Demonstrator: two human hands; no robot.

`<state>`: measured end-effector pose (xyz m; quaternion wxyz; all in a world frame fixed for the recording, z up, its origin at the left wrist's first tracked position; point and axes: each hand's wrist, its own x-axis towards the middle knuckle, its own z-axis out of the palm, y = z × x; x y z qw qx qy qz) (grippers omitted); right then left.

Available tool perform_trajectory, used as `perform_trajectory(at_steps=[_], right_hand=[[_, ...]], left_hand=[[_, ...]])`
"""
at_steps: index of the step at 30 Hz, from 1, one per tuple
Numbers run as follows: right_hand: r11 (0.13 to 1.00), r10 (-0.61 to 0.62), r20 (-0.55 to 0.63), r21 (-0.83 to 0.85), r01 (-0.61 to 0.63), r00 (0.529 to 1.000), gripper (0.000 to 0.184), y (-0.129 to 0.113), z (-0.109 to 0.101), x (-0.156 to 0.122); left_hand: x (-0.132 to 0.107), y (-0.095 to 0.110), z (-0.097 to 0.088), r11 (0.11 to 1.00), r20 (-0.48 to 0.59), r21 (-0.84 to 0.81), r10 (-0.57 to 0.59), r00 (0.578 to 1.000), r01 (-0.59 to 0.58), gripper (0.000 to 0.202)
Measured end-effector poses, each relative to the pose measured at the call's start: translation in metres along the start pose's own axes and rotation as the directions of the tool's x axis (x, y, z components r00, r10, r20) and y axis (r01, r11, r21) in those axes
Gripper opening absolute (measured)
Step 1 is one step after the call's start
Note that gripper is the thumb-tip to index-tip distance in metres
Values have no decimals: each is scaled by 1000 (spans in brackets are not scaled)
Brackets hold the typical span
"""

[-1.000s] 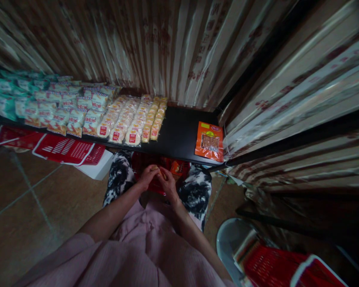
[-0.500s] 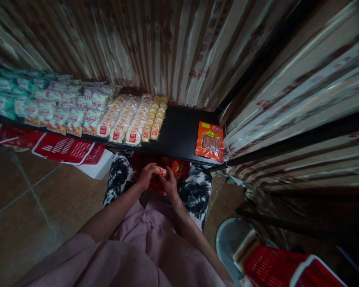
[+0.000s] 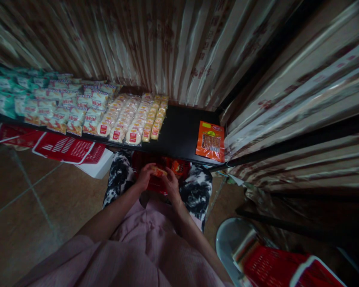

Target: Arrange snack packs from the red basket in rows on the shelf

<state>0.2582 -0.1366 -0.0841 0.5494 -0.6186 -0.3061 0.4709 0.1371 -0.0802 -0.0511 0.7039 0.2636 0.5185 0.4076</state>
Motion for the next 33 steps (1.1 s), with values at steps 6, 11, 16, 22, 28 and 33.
perform_trajectory(at_steps=[6, 11, 16, 22, 28, 33], right_hand=[[1000, 5, 48, -4, -5, 999, 38, -3, 1, -2], [978, -152, 56, -136, 158, 987, 25, -6, -1, -2], [933, -271, 80, -224, 282, 959, 16, -5, -1, -2], [892, -325, 140, -283, 352, 935, 13, -16, 2, -7], [898, -290, 102, -316, 307, 952, 19, -21, 3, -8], [922, -199, 66, -326, 209, 978, 27, -18, -2, -8]], left_hand=[[1, 1, -2, 994, -24, 110, 6, 1000, -3, 47], [0, 1, -3, 990, -43, 140, -15, 999, 20, 45], [0, 0, -5, 990, -53, 139, 24, 998, -16, 41], [1, 1, -4, 988, -28, 148, 36, 999, -32, 37], [-3, 3, -1, 991, -51, 137, 9, 999, -2, 36], [-4, 4, 2, 990, -91, 141, 32, 995, -19, 33]])
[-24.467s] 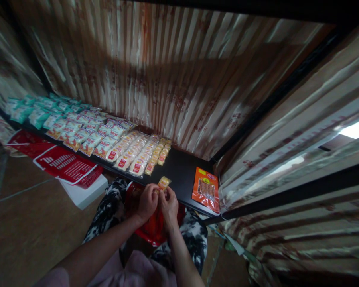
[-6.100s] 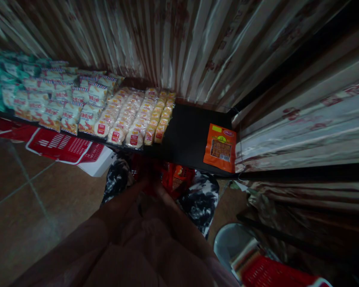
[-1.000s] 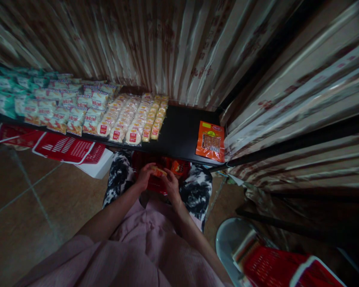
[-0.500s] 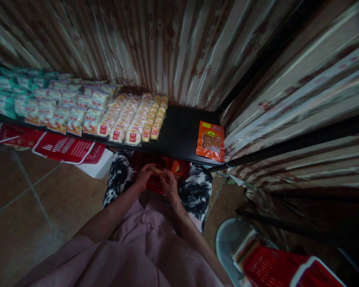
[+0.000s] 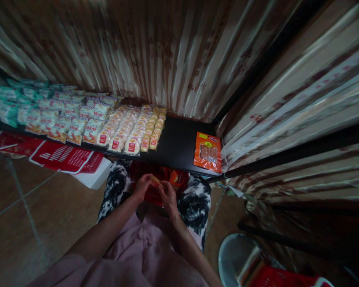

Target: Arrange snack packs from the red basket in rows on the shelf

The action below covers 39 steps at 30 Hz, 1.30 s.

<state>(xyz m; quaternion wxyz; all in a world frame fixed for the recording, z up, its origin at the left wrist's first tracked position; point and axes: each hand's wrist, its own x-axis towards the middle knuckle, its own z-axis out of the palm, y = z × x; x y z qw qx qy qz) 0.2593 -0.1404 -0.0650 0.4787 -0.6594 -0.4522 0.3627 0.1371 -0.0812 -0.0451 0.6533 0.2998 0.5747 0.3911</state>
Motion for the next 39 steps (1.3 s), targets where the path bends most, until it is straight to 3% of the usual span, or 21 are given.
perform_trajectory(at_steps=[7, 13, 17, 27, 34, 39], right_hand=[[998, 61, 37, -22, -60, 997, 42, 0, -1, 1], [999, 43, 124, -14, -42, 991, 37, -10, -2, 3], [999, 35, 89, -37, -32, 995, 34, -17, -4, 8], [1000, -6, -62, 15, 7, 998, 36, -22, -6, 21], [989, 40, -62, 147, -30, 997, 39, -38, -2, 27], [991, 44, -68, 129, -34, 997, 41, -49, -1, 34]], left_hand=[[6, 3, 4, 992, -15, 79, 103, 995, -102, 28], [7, 9, 8, 969, 54, 149, 191, 980, -197, 28], [2, 16, 10, 940, 79, 200, 267, 960, -278, 30], [-9, 31, 12, 903, 14, 178, 396, 918, -392, 29], [-13, 33, 13, 850, 46, 241, 473, 880, -469, 17], [-16, 34, 13, 838, 49, 267, 481, 875, -475, 19]])
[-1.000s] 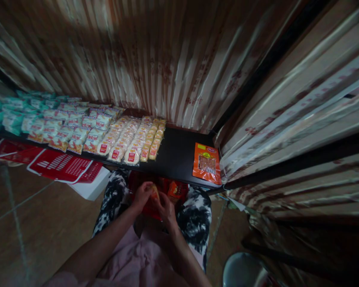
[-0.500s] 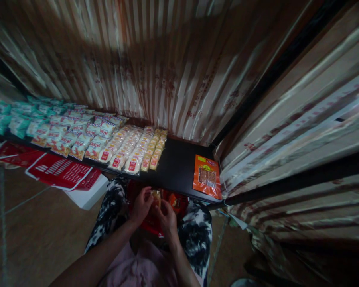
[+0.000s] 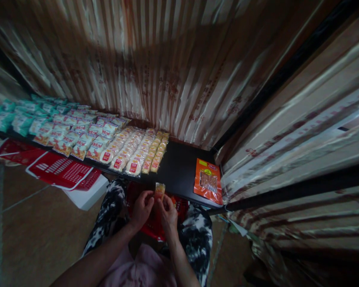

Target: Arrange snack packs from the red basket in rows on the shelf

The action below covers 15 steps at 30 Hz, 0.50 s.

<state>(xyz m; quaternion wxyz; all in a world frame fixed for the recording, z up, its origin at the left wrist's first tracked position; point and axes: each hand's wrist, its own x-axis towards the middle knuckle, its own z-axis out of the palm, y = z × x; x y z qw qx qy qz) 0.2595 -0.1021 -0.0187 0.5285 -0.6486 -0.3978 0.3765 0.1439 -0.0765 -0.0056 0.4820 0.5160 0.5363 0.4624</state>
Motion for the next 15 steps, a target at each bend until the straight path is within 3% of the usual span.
perform_trajectory(at_steps=[6, 15], right_hand=[[1000, -16, 24, -10, 16, 1000, 44, -14, 3, 6], [996, -51, 22, -76, 53, 998, 40, -35, 9, 15]], left_hand=[[3, 1, 0, 997, -6, 54, 50, 999, -49, 23], [14, 6, -2, 937, -17, 265, 240, 971, -227, 24]])
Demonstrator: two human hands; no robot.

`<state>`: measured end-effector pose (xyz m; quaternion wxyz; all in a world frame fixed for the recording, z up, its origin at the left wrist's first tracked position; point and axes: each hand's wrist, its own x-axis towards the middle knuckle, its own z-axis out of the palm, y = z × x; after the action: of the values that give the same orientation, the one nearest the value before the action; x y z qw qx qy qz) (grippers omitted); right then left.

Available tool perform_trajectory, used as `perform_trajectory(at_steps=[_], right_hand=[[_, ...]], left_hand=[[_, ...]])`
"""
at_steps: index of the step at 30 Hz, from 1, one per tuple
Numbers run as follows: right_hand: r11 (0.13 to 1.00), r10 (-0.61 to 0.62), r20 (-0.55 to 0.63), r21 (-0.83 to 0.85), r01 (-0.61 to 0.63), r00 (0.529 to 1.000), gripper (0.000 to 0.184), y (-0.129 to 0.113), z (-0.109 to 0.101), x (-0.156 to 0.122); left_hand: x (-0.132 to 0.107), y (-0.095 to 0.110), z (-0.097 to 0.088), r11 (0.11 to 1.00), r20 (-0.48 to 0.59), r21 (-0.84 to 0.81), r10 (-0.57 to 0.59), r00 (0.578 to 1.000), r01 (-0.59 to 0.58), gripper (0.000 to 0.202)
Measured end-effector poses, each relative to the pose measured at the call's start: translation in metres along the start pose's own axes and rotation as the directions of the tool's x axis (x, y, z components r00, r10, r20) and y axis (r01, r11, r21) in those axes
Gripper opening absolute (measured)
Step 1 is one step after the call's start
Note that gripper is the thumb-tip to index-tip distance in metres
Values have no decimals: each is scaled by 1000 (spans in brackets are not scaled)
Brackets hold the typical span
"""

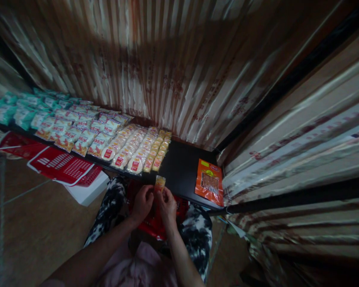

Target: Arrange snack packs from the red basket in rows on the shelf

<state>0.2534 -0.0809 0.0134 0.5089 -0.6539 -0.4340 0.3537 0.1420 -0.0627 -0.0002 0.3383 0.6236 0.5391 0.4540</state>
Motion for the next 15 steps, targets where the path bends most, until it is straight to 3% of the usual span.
perform_trajectory(at_steps=[10, 15], right_hand=[[1000, -8, 32, 28, 7, 999, 35, -10, 7, 19], [999, -39, -2, -33, 39, 999, 33, -10, 10, 37]], left_hand=[[18, -8, 3, 981, -67, 137, 147, 987, -137, 29], [24, -9, 2, 969, -30, 170, 189, 981, -182, 33]])
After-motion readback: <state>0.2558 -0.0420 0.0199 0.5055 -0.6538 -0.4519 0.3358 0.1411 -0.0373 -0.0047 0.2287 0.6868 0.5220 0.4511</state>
